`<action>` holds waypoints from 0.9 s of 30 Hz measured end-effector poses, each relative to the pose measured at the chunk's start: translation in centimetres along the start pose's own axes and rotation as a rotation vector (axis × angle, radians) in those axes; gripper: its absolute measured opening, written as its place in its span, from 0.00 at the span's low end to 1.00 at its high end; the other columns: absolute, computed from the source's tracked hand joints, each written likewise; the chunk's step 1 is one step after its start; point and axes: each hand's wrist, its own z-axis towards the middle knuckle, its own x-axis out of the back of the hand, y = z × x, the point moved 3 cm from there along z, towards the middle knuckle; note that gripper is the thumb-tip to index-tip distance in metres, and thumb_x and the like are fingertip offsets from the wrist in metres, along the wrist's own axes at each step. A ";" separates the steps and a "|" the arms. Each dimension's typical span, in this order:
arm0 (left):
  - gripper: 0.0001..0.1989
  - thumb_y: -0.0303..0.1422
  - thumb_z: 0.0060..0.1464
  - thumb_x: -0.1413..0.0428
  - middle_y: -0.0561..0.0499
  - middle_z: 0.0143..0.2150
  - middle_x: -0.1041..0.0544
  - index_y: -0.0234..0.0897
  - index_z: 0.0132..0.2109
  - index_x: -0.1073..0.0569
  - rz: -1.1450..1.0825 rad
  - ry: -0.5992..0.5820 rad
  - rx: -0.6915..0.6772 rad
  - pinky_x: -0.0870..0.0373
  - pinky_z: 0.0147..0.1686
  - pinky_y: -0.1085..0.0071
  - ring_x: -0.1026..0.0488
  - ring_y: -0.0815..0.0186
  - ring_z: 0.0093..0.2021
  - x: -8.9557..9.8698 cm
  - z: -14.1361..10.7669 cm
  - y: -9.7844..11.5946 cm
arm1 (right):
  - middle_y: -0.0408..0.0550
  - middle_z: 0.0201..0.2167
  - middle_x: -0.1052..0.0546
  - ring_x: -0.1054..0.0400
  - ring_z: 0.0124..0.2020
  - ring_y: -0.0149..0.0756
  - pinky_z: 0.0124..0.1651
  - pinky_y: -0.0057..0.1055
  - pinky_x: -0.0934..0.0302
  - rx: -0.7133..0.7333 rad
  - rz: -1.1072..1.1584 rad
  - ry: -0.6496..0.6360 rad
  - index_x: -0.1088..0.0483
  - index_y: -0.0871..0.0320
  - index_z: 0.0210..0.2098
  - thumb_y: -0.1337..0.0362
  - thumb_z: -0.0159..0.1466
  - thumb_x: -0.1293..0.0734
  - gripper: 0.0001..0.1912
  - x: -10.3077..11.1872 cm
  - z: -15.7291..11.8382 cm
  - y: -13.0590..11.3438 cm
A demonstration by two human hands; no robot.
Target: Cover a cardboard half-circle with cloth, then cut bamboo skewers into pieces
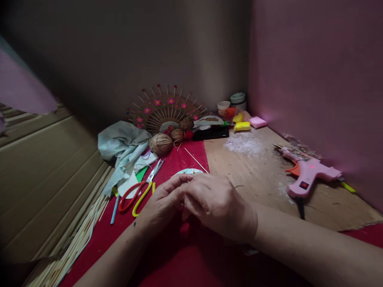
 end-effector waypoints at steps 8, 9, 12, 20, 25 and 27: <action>0.13 0.41 0.58 0.46 0.53 0.25 0.29 0.34 0.39 0.30 -0.179 -0.106 0.138 0.40 0.11 0.82 0.33 0.74 0.16 -0.3 0.1 -0.5 | 0.46 0.26 0.27 0.35 0.29 0.30 0.34 0.27 0.38 0.096 -0.092 0.020 0.32 0.62 0.34 0.74 0.62 0.38 0.04 0.0 -0.2 0.4; 0.13 0.40 0.57 0.45 0.52 0.25 0.28 0.33 0.37 0.30 -0.225 -0.131 0.152 0.41 0.10 0.83 0.33 0.74 0.15 -0.3 0.1 -0.6 | 0.45 0.25 0.28 0.36 0.28 0.30 0.33 0.27 0.39 0.100 -0.100 0.005 0.32 0.62 0.34 0.74 0.62 0.38 0.04 -0.1 -0.3 0.5; 0.13 0.39 0.58 0.46 0.51 0.23 0.28 0.31 0.35 0.30 -0.319 -0.169 0.169 0.42 0.08 0.84 0.35 0.75 0.13 -0.4 0.1 -0.7 | 0.46 0.24 0.29 0.38 0.27 0.31 0.33 0.30 0.40 0.121 -0.124 -0.032 0.31 0.63 0.34 0.73 0.63 0.38 0.04 -0.2 -0.4 0.6; 0.13 0.37 0.60 0.48 0.52 0.21 0.28 0.30 0.33 0.30 -0.430 -0.190 0.181 0.42 0.07 0.84 0.37 0.75 0.11 -0.8 0.1 -0.7 | 0.48 0.23 0.28 0.38 0.27 0.33 0.32 0.31 0.40 0.154 -0.142 -0.018 0.32 0.65 0.34 0.77 0.61 0.38 0.05 -0.2 -0.4 0.4; 0.14 0.36 0.62 0.51 0.54 0.19 0.29 0.30 0.33 0.30 -0.477 -0.182 0.200 0.41 0.06 0.83 0.38 0.76 0.09 -1.1 0.1 -0.9 | 0.47 0.23 0.29 0.37 0.27 0.33 0.31 0.31 0.39 0.159 -0.175 -0.012 0.32 0.63 0.34 0.75 0.62 0.40 0.06 -0.1 -0.3 0.2; 0.15 0.37 0.62 0.51 0.54 0.19 0.29 0.30 0.32 0.31 -0.495 -0.177 0.184 0.41 0.06 0.83 0.38 0.76 0.09 -1.3 0.1 -0.9 | 0.47 0.23 0.29 0.36 0.27 0.33 0.31 0.31 0.39 0.149 -0.188 -0.022 0.32 0.63 0.34 0.74 0.63 0.40 0.06 -0.1 -0.3 0.2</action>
